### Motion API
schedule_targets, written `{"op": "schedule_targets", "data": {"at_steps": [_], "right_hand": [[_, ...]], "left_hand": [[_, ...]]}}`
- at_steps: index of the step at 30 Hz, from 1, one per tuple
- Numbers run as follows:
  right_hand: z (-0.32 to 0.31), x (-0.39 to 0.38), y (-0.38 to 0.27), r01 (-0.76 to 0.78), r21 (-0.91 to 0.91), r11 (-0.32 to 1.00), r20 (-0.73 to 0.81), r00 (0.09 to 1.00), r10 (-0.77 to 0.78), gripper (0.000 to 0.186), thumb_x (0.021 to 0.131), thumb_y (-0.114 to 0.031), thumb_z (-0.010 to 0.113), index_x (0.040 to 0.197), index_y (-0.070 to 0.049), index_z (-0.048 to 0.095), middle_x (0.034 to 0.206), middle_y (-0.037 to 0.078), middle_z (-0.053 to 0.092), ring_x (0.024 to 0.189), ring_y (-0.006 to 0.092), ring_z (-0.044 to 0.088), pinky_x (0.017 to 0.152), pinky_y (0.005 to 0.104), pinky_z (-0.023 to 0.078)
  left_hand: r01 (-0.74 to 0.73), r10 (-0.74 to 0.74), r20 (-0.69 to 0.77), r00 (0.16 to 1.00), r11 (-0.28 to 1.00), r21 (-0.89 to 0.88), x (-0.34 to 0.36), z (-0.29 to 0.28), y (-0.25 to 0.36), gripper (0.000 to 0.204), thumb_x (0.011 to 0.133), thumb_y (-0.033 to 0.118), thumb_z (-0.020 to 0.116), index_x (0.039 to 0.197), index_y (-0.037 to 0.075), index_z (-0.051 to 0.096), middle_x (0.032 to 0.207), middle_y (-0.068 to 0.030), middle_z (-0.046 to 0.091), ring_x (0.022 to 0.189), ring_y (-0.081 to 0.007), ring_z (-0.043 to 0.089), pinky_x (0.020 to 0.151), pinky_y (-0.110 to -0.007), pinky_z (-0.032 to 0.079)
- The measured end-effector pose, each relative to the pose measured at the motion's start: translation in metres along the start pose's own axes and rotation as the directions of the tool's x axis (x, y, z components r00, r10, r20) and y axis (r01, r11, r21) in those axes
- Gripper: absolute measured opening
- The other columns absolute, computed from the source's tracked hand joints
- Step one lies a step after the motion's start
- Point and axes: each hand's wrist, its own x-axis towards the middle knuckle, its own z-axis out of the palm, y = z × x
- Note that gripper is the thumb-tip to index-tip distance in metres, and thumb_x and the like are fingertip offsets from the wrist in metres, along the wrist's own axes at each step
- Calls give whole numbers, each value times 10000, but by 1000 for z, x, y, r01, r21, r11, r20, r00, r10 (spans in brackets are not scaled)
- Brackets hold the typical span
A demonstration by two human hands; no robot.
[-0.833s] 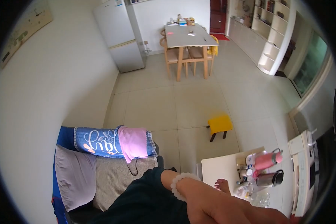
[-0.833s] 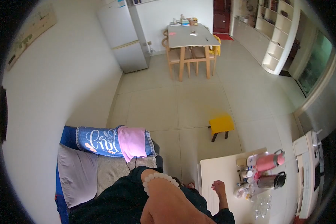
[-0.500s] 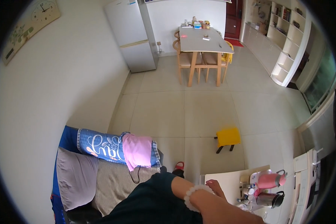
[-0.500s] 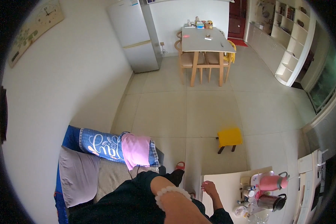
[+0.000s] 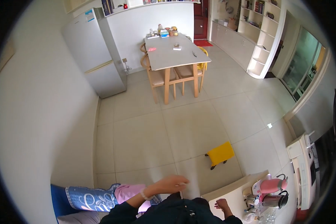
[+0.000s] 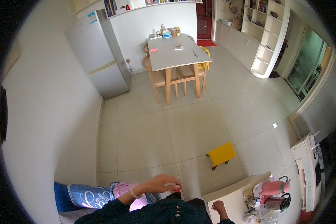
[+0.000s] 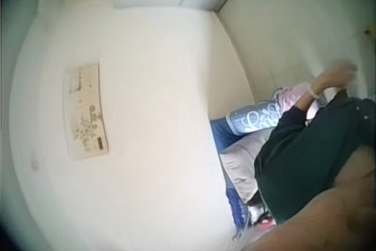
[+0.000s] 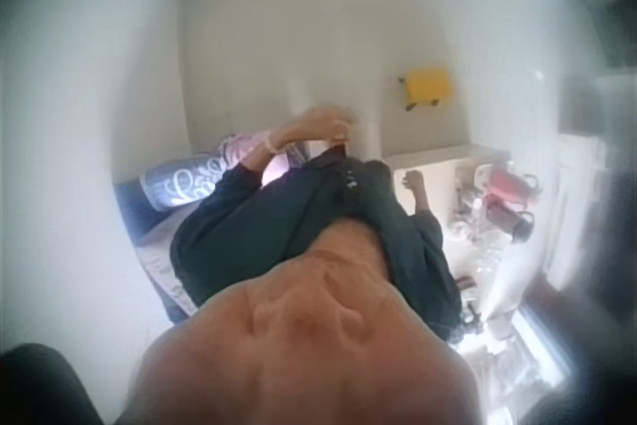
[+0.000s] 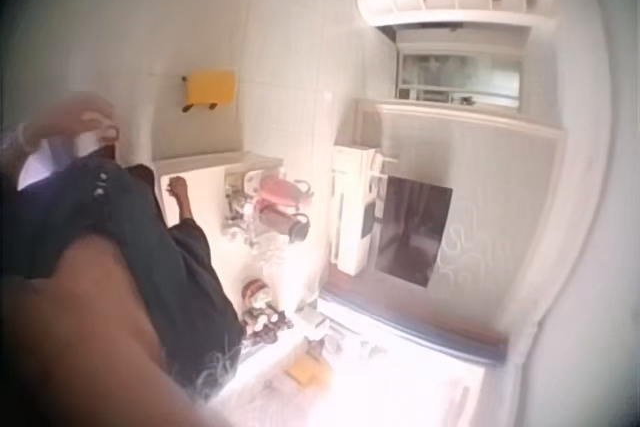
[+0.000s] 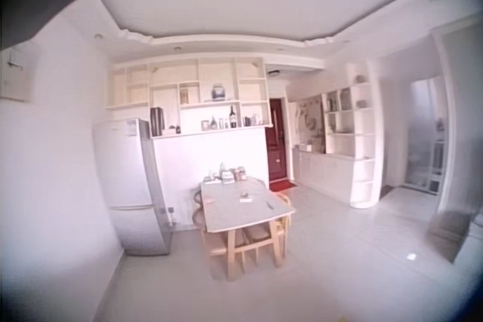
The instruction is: The person wipes a shelf with a cloth, moving boxes, jars, and bottles aside to clean the surface before replacing the items one by one.
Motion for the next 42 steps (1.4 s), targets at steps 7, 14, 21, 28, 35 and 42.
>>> {"op": "schedule_targets", "data": {"at_steps": [7,14,21,28,35,42], "right_hand": [[8,-8,-27,-149,-262,953,-52,989,141,209,829,-115,504,833,76,589,750,175,647,613,280,648,504,384,546],[9,138,-101,400,-780,481,164,872,-461,329,785,-268,451,573,-121,655,608,72,640,618,262,632,600,417,482],[95,170,-304,528,-842,113,304,637,-709,250,741,-215,522,617,-28,633,673,194,615,639,345,613,599,458,487],[97,144,-361,475,-497,726,-209,746,-632,268,776,-219,470,724,-13,633,785,214,620,766,405,588,695,485,468],[104,164,-377,192,-235,953,-526,799,-290,232,771,-216,487,791,-54,653,841,189,635,812,376,602,729,457,487],[142,131,-374,113,245,963,-713,694,100,230,766,-197,492,744,-26,645,715,166,642,707,327,628,669,404,505]], "left_hand": [[297,-234,-228,945,907,299,-23,-80,-87,313,872,214,532,1101,6,584,1056,-182,615,980,-343,571,854,-384,449],[266,-197,-221,955,900,345,66,-151,-140,297,853,217,541,1047,2,607,1021,-190,622,938,-336,595,822,-385,468],[516,-471,-212,856,773,369,86,-255,-250,321,841,203,551,1052,-32,611,951,-211,646,855,-298,635,760,-339,493],[509,-629,141,764,723,468,103,-323,-323,211,829,196,531,865,14,632,811,-142,636,715,-240,612,631,-310,474],[574,-704,321,634,706,414,197,-399,-371,173,863,196,455,792,78,561,694,-62,549,589,-168,521,497,-292,405],[815,-855,267,444,510,276,455,-466,-413,150,865,188,436,734,137,489,593,9,473,478,-101,447,375,-265,337]]}}
